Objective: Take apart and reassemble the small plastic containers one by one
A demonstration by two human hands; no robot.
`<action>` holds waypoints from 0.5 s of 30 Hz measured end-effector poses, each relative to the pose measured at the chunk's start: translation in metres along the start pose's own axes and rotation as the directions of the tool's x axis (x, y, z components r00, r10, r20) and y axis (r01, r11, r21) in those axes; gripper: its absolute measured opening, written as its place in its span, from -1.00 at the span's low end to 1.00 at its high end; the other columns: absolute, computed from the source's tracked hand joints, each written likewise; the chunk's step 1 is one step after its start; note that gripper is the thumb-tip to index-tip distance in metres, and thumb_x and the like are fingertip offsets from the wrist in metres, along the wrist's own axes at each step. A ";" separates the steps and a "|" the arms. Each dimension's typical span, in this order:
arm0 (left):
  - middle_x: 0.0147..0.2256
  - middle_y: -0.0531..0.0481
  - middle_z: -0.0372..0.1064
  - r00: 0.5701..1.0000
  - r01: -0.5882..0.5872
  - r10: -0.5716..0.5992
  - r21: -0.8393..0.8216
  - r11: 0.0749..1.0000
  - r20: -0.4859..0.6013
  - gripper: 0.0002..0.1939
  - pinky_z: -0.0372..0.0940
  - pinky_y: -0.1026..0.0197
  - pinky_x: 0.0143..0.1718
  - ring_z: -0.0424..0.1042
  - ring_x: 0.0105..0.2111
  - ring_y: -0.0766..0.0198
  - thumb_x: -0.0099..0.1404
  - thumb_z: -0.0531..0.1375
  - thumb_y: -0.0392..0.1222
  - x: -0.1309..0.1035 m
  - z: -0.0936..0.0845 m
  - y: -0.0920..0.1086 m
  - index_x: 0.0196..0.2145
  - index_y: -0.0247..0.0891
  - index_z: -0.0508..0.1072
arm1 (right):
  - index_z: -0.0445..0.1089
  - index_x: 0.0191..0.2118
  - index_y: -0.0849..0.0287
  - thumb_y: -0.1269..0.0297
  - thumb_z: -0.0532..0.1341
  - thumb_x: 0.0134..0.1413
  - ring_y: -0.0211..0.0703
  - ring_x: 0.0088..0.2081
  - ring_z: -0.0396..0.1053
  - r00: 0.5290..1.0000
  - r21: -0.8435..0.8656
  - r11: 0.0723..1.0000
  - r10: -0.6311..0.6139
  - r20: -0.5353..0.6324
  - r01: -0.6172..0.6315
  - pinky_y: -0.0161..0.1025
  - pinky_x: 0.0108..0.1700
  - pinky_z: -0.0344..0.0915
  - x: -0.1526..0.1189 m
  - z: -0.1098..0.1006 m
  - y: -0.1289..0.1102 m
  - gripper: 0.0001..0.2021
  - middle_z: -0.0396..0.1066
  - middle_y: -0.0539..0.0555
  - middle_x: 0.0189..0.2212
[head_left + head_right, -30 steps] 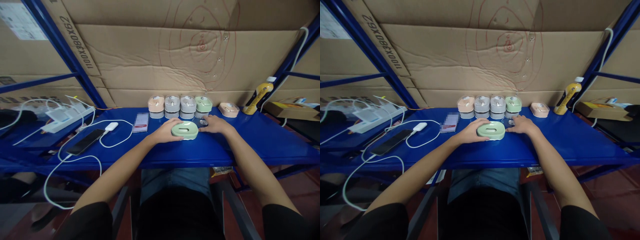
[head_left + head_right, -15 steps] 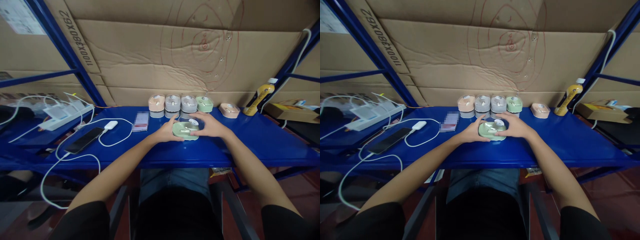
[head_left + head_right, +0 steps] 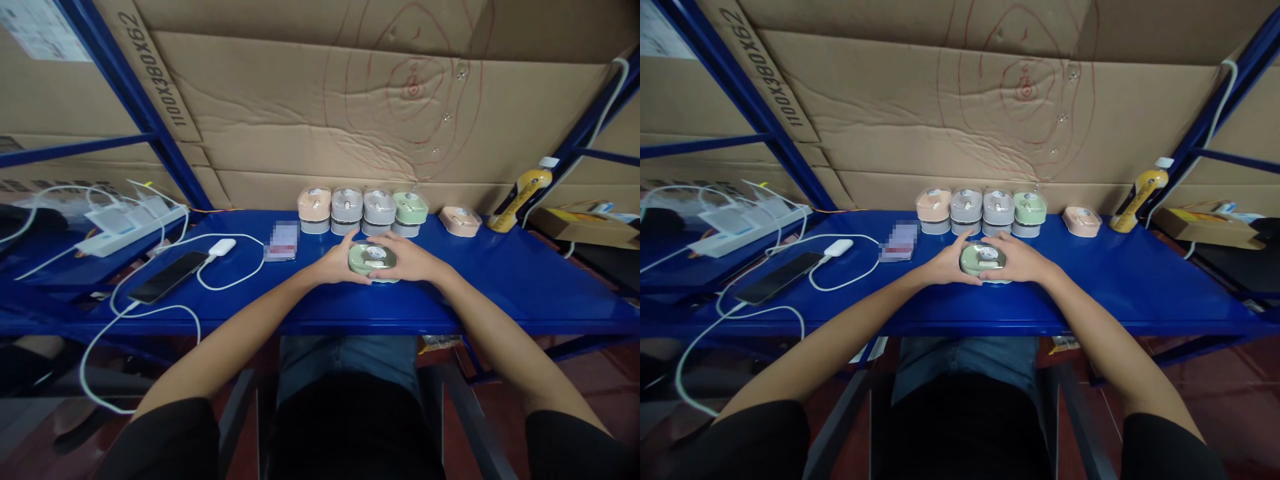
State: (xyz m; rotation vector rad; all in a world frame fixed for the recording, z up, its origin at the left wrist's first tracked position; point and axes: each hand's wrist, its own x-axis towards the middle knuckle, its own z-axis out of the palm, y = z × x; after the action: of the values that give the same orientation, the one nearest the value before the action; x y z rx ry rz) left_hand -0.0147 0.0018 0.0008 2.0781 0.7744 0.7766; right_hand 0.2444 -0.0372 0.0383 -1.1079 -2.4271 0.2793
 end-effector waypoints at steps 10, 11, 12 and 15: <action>0.28 -0.36 0.40 1.000 0.010 -0.012 0.152 0.988 0.014 0.37 0.18 -0.36 0.40 0.35 0.34 -0.33 -0.04 0.63 0.17 -0.004 -0.005 0.008 0.54 -0.20 0.07 | 0.22 0.53 -0.05 -0.46 0.28 0.17 0.43 0.12 0.54 0.967 -0.186 0.955 0.246 0.070 -0.230 0.24 0.05 0.54 -0.026 -0.021 -0.018 -0.04 0.47 0.29 0.19; 0.27 -0.35 0.41 1.000 0.017 -0.020 0.164 0.986 0.015 0.31 0.18 -0.35 0.41 0.36 0.34 -0.31 0.00 0.60 0.18 -0.004 -0.006 0.009 0.54 -0.19 0.08 | 0.19 0.56 -0.04 -0.48 0.23 0.19 0.47 0.13 0.54 0.950 -0.239 0.929 0.305 0.063 -0.282 0.24 0.03 0.54 -0.037 -0.027 -0.018 -0.03 0.46 0.32 0.21; 0.27 -0.33 0.41 0.999 0.025 -0.028 0.170 0.985 0.015 0.25 0.17 -0.35 0.41 0.36 0.34 -0.29 0.06 0.58 0.19 -0.005 -0.006 0.010 0.53 -0.17 0.10 | 0.13 0.59 -0.04 -0.50 0.18 0.22 0.48 0.11 0.55 0.929 -0.290 0.896 0.367 0.054 -0.337 0.26 0.02 0.53 -0.050 -0.034 -0.016 -0.01 0.47 0.34 0.22; 0.26 -0.29 0.42 0.999 0.040 -0.042 0.172 0.984 0.007 0.12 0.19 -0.33 0.40 0.38 0.33 -0.24 0.18 0.51 0.18 -0.005 -0.007 0.012 0.52 -0.13 0.12 | 0.07 0.62 -0.06 -0.51 0.17 0.19 0.51 0.09 0.57 0.857 -0.380 0.796 0.516 0.017 -0.472 0.29 0.05 0.51 -0.093 -0.056 0.005 0.03 0.52 0.32 0.19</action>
State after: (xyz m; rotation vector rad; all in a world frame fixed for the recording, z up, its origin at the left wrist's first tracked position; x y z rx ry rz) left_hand -0.0198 -0.0052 0.0124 2.2096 0.9027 0.6970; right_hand 0.3282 -0.1047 0.0559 -1.9536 -2.2996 0.0511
